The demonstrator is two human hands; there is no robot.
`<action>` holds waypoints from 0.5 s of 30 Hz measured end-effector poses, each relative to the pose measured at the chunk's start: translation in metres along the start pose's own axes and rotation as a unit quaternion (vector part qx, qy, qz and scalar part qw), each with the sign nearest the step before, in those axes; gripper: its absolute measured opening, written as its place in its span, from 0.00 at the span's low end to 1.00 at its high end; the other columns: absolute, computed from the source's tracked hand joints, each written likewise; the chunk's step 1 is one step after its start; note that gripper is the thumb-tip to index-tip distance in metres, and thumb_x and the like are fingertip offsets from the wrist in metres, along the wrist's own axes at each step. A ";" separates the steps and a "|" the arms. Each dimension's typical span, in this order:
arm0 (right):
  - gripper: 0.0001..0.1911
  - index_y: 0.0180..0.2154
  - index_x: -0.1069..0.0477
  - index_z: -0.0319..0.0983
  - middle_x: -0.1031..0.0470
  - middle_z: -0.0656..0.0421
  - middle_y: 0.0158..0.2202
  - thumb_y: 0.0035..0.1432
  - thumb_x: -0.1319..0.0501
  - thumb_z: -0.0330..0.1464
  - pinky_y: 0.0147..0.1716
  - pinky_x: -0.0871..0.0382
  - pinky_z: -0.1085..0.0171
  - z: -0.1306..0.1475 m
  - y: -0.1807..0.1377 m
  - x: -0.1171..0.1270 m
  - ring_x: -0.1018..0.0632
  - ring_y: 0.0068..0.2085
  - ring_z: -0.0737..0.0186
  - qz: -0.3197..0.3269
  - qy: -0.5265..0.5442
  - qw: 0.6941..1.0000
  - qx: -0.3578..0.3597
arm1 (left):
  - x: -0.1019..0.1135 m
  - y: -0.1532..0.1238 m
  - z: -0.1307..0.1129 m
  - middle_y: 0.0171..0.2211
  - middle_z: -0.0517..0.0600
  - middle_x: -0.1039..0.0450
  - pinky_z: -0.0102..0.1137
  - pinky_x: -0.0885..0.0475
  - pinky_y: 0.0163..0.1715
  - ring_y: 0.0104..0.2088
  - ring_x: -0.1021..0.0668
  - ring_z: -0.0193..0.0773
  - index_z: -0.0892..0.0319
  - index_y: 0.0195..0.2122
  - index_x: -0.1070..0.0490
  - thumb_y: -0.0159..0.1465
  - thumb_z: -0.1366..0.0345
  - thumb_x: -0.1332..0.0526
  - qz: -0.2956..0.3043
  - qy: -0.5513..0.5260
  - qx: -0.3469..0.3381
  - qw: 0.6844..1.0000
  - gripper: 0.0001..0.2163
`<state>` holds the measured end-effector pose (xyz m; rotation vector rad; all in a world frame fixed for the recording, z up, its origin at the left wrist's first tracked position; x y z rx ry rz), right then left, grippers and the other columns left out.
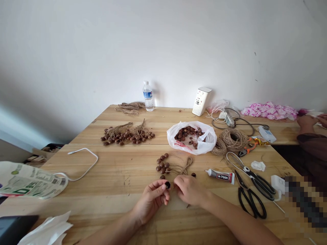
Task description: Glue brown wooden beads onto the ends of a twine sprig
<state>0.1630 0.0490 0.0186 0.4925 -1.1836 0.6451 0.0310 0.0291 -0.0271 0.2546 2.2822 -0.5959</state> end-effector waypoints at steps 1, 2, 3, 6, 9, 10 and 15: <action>0.08 0.34 0.35 0.36 0.28 0.56 0.32 0.51 0.44 0.21 0.33 0.36 0.66 0.000 0.000 0.001 0.27 0.34 0.60 -0.009 0.009 1.000 -0.003 | 0.000 0.000 0.000 0.23 0.49 0.25 0.25 0.31 0.19 0.20 0.25 0.31 0.64 0.33 0.24 0.51 0.67 0.30 0.001 0.001 0.000 1.000 0.10; 0.08 0.34 0.35 0.36 0.28 0.56 0.31 0.51 0.45 0.20 0.33 0.36 0.66 0.000 0.000 0.001 0.27 0.34 0.60 -0.015 0.015 1.000 -0.004 | 0.000 0.000 0.001 0.22 0.49 0.25 0.25 0.31 0.19 0.20 0.25 0.31 0.64 0.33 0.24 0.51 0.67 0.30 0.003 0.001 0.000 1.000 0.10; 0.09 0.34 0.35 0.36 0.28 0.57 0.31 0.51 0.45 0.20 0.33 0.36 0.66 0.000 0.000 0.002 0.27 0.34 0.61 -0.019 0.019 1.000 -0.003 | 0.001 -0.001 0.001 0.22 0.48 0.26 0.25 0.31 0.19 0.20 0.25 0.31 0.64 0.33 0.24 0.51 0.67 0.30 0.003 0.002 0.001 1.000 0.10; 0.07 0.33 0.34 0.36 0.29 0.56 0.31 0.52 0.44 0.20 0.33 0.36 0.66 0.000 0.000 -0.001 0.28 0.33 0.60 -0.016 0.001 1.000 0.002 | 0.001 0.000 0.001 0.23 0.48 0.25 0.25 0.31 0.19 0.20 0.26 0.31 0.64 0.33 0.25 0.51 0.67 0.30 0.004 0.002 -0.001 1.000 0.10; 0.05 0.31 0.33 0.35 0.29 0.55 0.32 0.55 0.44 0.22 0.33 0.35 0.66 -0.002 0.000 -0.006 0.28 0.34 0.60 -0.010 -0.033 0.999 0.013 | 0.001 0.000 0.000 0.24 0.48 0.26 0.25 0.31 0.19 0.20 0.25 0.31 0.64 0.33 0.24 0.50 0.67 0.30 0.003 0.000 -0.003 1.000 0.10; 0.06 0.30 0.32 0.35 0.30 0.55 0.32 0.57 0.44 0.22 0.33 0.35 0.66 -0.002 -0.001 -0.007 0.28 0.34 0.61 -0.010 -0.039 0.999 0.018 | 0.001 0.001 0.000 0.24 0.48 0.26 0.25 0.31 0.19 0.20 0.25 0.31 0.64 0.33 0.24 0.51 0.67 0.30 0.004 0.000 -0.003 1.000 0.10; 0.09 0.30 0.31 0.35 0.31 0.56 0.34 0.60 0.46 0.22 0.36 0.34 0.66 0.003 -0.004 0.000 0.30 0.36 0.62 -0.035 -0.046 0.997 0.047 | 0.001 0.000 0.000 0.22 0.48 0.26 0.25 0.31 0.19 0.21 0.25 0.31 0.63 0.33 0.24 0.51 0.67 0.30 0.006 -0.002 -0.001 1.000 0.09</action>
Point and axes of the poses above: each hand's wrist, its own y-axis towards the middle knuckle, its own x-axis out of the back of the hand, z = x × y, the point moved 5 cm from there along y, towards the middle knuckle
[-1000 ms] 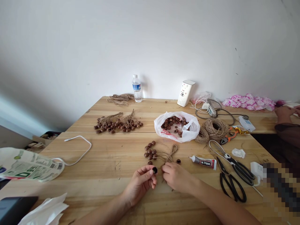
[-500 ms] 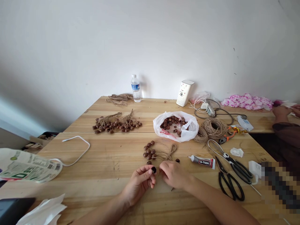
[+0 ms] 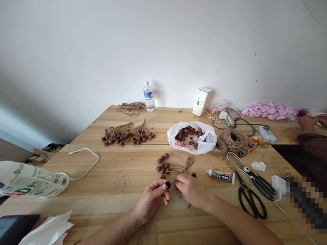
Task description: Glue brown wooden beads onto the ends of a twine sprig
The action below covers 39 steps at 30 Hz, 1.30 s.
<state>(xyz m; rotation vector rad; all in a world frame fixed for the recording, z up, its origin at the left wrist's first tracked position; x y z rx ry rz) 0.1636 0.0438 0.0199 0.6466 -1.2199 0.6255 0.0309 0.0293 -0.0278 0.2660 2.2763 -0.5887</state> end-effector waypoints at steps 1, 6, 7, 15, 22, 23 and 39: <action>0.09 0.30 0.31 0.35 0.31 0.56 0.34 0.61 0.46 0.21 0.36 0.34 0.65 0.001 0.000 0.004 0.31 0.36 0.61 -0.007 -0.004 1.000 0.006 | 0.000 0.000 0.000 0.22 0.48 0.26 0.25 0.31 0.19 0.21 0.25 0.32 0.63 0.33 0.24 0.51 0.67 0.30 0.000 -0.001 0.001 1.000 0.09; 0.11 0.34 0.30 0.35 0.31 0.54 0.34 0.63 0.50 0.22 0.38 0.33 0.63 0.009 -0.001 0.016 0.33 0.39 0.59 -0.021 -0.010 0.998 0.060 | 0.000 -0.001 0.000 0.22 0.48 0.26 0.25 0.31 0.19 0.20 0.25 0.32 0.63 0.32 0.24 0.50 0.67 0.29 -0.004 -0.004 0.001 1.000 0.10; 0.11 0.35 0.30 0.34 0.31 0.54 0.34 0.63 0.50 0.22 0.39 0.33 0.63 0.009 -0.001 0.016 0.33 0.39 0.60 -0.022 -0.010 0.997 0.068 | 0.000 -0.001 0.000 0.22 0.48 0.26 0.25 0.31 0.19 0.20 0.25 0.32 0.63 0.32 0.24 0.50 0.67 0.29 -0.006 -0.003 0.003 1.000 0.10; 0.12 0.36 0.28 0.35 0.27 0.54 0.35 0.64 0.50 0.24 0.39 0.32 0.63 -0.003 -0.004 0.019 0.29 0.37 0.61 -0.148 0.053 0.986 0.058 | -0.003 -0.003 0.002 0.23 0.49 0.25 0.25 0.30 0.19 0.20 0.25 0.32 0.65 0.32 0.25 0.48 0.65 0.28 -0.045 0.032 0.007 0.998 0.13; 0.08 0.33 0.31 0.38 0.26 0.56 0.32 0.61 0.47 0.23 0.37 0.31 0.63 -0.009 -0.003 0.017 0.27 0.35 0.63 -0.191 0.156 0.968 0.042 | -0.004 -0.002 0.005 0.22 0.48 0.25 0.26 0.29 0.20 0.20 0.25 0.32 0.65 0.31 0.26 0.46 0.63 0.27 -0.070 0.054 0.010 0.996 0.15; 0.07 0.34 0.32 0.38 0.26 0.56 0.32 0.60 0.47 0.23 0.37 0.31 0.63 -0.009 -0.002 0.017 0.27 0.35 0.63 -0.191 0.164 0.967 0.037 | -0.004 -0.002 0.005 0.22 0.48 0.25 0.26 0.29 0.20 0.20 0.25 0.32 0.65 0.31 0.26 0.45 0.63 0.27 -0.076 0.059 0.011 0.995 0.16; 0.10 0.36 0.29 0.37 0.26 0.55 0.34 0.62 0.48 0.23 0.37 0.30 0.63 -0.008 -0.002 0.016 0.28 0.36 0.62 -0.167 0.166 0.968 0.081 | -0.008 -0.003 0.003 0.20 0.47 0.26 0.27 0.30 0.20 0.19 0.26 0.32 0.65 0.30 0.26 0.44 0.61 0.27 -0.085 0.078 0.014 0.993 0.16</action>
Point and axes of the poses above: each hand's wrist, its own y-axis towards the middle knuckle, its own x-axis out of the back of the hand, z = x × y, the point moved 5 cm from there along y, towards the middle knuckle
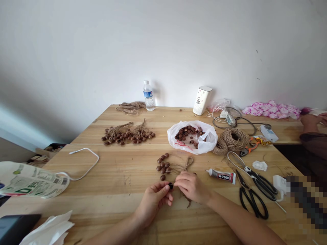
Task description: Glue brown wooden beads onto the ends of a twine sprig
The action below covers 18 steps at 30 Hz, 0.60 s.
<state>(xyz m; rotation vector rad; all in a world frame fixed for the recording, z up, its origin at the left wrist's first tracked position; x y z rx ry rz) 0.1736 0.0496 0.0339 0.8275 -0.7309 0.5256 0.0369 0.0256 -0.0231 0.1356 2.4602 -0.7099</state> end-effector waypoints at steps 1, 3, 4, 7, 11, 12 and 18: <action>0.11 0.36 0.29 0.37 0.26 0.55 0.34 0.62 0.48 0.23 0.36 0.30 0.63 0.000 0.000 0.000 0.28 0.36 0.63 0.002 -0.002 1.000 0.001 | 0.000 0.000 0.000 0.19 0.47 0.27 0.27 0.30 0.20 0.19 0.26 0.32 0.65 0.30 0.27 0.44 0.61 0.27 -0.001 0.001 0.001 1.000 0.16; 0.12 0.36 0.28 0.37 0.26 0.55 0.34 0.63 0.49 0.23 0.36 0.30 0.63 0.001 0.001 0.001 0.28 0.36 0.63 0.004 -0.006 1.000 0.002 | 0.001 0.000 0.000 0.20 0.47 0.26 0.27 0.30 0.20 0.19 0.26 0.32 0.65 0.30 0.27 0.44 0.61 0.27 -0.004 0.002 0.000 1.000 0.16; 0.12 0.35 0.28 0.37 0.26 0.55 0.34 0.63 0.49 0.23 0.36 0.31 0.63 0.002 0.001 0.001 0.28 0.36 0.63 0.002 -0.005 1.000 0.003 | 0.001 0.000 0.001 0.21 0.47 0.26 0.27 0.30 0.20 0.19 0.25 0.32 0.65 0.30 0.27 0.44 0.61 0.27 -0.005 0.002 0.000 1.000 0.17; 0.13 0.35 0.28 0.37 0.26 0.55 0.33 0.63 0.50 0.23 0.36 0.31 0.63 0.002 0.002 0.002 0.29 0.36 0.63 -0.001 0.001 1.000 0.002 | 0.002 0.000 0.002 0.22 0.48 0.25 0.27 0.30 0.20 0.19 0.25 0.32 0.65 0.31 0.27 0.45 0.61 0.27 0.002 0.005 0.000 1.000 0.17; 0.14 0.35 0.28 0.37 0.27 0.55 0.33 0.63 0.51 0.23 0.35 0.31 0.64 0.002 0.002 0.001 0.29 0.35 0.63 0.007 -0.013 1.000 0.006 | 0.001 0.000 0.001 0.20 0.48 0.26 0.27 0.30 0.20 0.19 0.26 0.32 0.65 0.31 0.27 0.44 0.61 0.27 0.003 0.010 0.002 1.000 0.17; 0.14 0.35 0.28 0.37 0.27 0.55 0.33 0.63 0.50 0.23 0.35 0.32 0.64 0.002 0.002 0.001 0.29 0.35 0.63 0.009 -0.017 1.000 0.008 | 0.001 0.000 0.001 0.20 0.47 0.26 0.27 0.30 0.20 0.19 0.26 0.33 0.65 0.31 0.27 0.44 0.61 0.27 0.003 0.010 0.003 1.000 0.17; 0.13 0.35 0.28 0.37 0.28 0.55 0.33 0.63 0.50 0.22 0.35 0.32 0.65 0.002 0.001 0.000 0.30 0.36 0.63 0.018 -0.026 0.999 0.014 | 0.001 -0.001 0.000 0.19 0.48 0.26 0.27 0.31 0.21 0.19 0.26 0.33 0.65 0.31 0.27 0.46 0.61 0.28 0.012 0.016 0.004 1.000 0.16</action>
Point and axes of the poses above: each hand's wrist, its own y-axis towards the middle knuckle, its own x-axis out of the back of the hand, z = x × y, the point moved 5 cm from there along y, towards the middle knuckle
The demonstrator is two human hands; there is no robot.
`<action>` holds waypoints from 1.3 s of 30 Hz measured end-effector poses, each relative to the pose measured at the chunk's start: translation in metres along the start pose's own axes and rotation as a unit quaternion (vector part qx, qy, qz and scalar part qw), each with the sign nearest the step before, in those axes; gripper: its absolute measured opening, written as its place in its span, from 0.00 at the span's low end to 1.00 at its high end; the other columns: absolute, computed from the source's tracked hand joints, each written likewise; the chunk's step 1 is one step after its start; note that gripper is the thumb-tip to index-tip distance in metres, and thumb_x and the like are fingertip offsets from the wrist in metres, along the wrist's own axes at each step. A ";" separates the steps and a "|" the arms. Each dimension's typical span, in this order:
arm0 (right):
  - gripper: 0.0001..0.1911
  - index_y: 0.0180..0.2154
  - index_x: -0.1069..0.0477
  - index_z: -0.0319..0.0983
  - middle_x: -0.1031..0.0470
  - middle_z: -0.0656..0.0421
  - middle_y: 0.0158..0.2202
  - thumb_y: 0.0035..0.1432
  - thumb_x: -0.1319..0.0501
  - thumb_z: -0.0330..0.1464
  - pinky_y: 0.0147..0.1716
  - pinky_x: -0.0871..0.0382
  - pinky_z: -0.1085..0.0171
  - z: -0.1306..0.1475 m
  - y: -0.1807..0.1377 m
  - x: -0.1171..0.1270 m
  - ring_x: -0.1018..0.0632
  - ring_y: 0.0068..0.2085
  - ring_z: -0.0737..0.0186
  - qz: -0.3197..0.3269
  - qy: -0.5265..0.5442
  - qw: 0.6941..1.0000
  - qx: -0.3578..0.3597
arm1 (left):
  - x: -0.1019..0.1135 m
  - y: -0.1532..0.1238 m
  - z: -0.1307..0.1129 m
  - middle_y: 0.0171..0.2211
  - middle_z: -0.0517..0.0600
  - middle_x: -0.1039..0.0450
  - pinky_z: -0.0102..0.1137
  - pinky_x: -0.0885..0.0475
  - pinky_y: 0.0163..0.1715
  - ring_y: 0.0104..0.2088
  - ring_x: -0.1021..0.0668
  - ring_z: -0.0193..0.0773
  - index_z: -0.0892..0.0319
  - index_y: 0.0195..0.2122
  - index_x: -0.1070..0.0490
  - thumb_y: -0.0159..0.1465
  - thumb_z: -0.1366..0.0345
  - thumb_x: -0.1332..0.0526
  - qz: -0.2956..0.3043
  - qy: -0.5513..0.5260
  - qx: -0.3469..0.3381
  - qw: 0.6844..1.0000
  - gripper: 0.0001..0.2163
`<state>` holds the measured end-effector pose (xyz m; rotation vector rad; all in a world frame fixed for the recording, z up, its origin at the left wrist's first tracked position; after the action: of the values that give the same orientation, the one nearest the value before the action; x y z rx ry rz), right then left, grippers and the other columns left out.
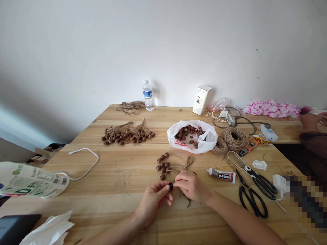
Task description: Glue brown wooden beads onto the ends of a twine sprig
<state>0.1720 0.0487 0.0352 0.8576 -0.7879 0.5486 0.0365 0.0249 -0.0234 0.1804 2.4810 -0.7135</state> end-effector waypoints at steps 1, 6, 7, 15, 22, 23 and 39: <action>0.13 0.35 0.28 0.37 0.28 0.55 0.33 0.63 0.50 0.22 0.36 0.32 0.65 0.000 0.000 0.000 0.30 0.36 0.63 0.003 -0.001 1.000 -0.001 | 0.000 0.000 0.000 0.19 0.48 0.26 0.27 0.31 0.21 0.19 0.26 0.33 0.65 0.31 0.27 0.46 0.61 0.28 0.001 0.002 0.000 1.000 0.16; 0.13 0.35 0.27 0.37 0.28 0.55 0.33 0.63 0.50 0.23 0.35 0.32 0.65 0.001 0.000 -0.001 0.30 0.36 0.62 0.011 -0.005 1.000 -0.001 | 0.001 0.001 0.002 0.19 0.49 0.25 0.27 0.31 0.21 0.18 0.26 0.32 0.65 0.32 0.27 0.47 0.60 0.28 0.007 0.006 0.004 1.000 0.16; 0.13 0.35 0.27 0.37 0.28 0.55 0.33 0.63 0.50 0.23 0.35 0.32 0.65 0.001 0.000 -0.001 0.30 0.36 0.62 0.011 -0.005 1.000 0.000 | 0.001 0.001 0.002 0.19 0.49 0.25 0.27 0.31 0.21 0.18 0.26 0.32 0.65 0.32 0.27 0.47 0.60 0.28 0.009 0.006 0.004 1.000 0.16; 0.13 0.35 0.27 0.37 0.28 0.55 0.33 0.63 0.50 0.24 0.36 0.32 0.64 0.002 0.000 0.000 0.30 0.36 0.62 0.016 -0.012 1.000 0.006 | 0.000 0.000 0.001 0.18 0.48 0.25 0.27 0.31 0.21 0.18 0.26 0.33 0.65 0.31 0.26 0.46 0.60 0.28 0.005 0.009 0.004 1.000 0.16; 0.12 0.35 0.29 0.38 0.26 0.55 0.35 0.62 0.50 0.22 0.37 0.30 0.63 0.004 0.002 0.006 0.28 0.37 0.62 -0.010 0.012 1.000 -0.007 | 0.000 0.001 0.000 0.22 0.49 0.25 0.27 0.30 0.19 0.19 0.25 0.32 0.65 0.30 0.26 0.45 0.62 0.27 -0.003 -0.008 0.002 1.000 0.15; 0.12 0.34 0.30 0.38 0.25 0.55 0.35 0.62 0.50 0.22 0.37 0.30 0.63 0.004 0.002 0.007 0.28 0.37 0.62 -0.016 0.014 1.000 -0.008 | 0.000 0.001 0.000 0.23 0.49 0.24 0.27 0.30 0.19 0.19 0.25 0.32 0.65 0.30 0.26 0.45 0.62 0.27 -0.002 -0.009 0.001 1.000 0.15; 0.10 0.34 0.27 0.39 0.26 0.57 0.34 0.55 0.43 0.21 0.35 0.33 0.64 -0.039 -0.010 0.068 0.25 0.35 0.61 0.047 -0.148 0.959 -0.236 | 0.002 0.001 0.003 0.23 0.48 0.25 0.27 0.29 0.19 0.19 0.25 0.32 0.66 0.31 0.26 0.45 0.63 0.27 0.000 -0.014 0.003 1.000 0.16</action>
<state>0.2347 0.0831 0.0692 0.4635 -1.1818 0.2936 0.0366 0.0245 -0.0267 0.1728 2.4529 -0.7185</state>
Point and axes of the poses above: each hand's wrist, its own y-axis towards the middle knuckle, its own x-axis out of the back of the hand, z = x × y, the point moved 5 cm from there along y, towards the middle knuckle
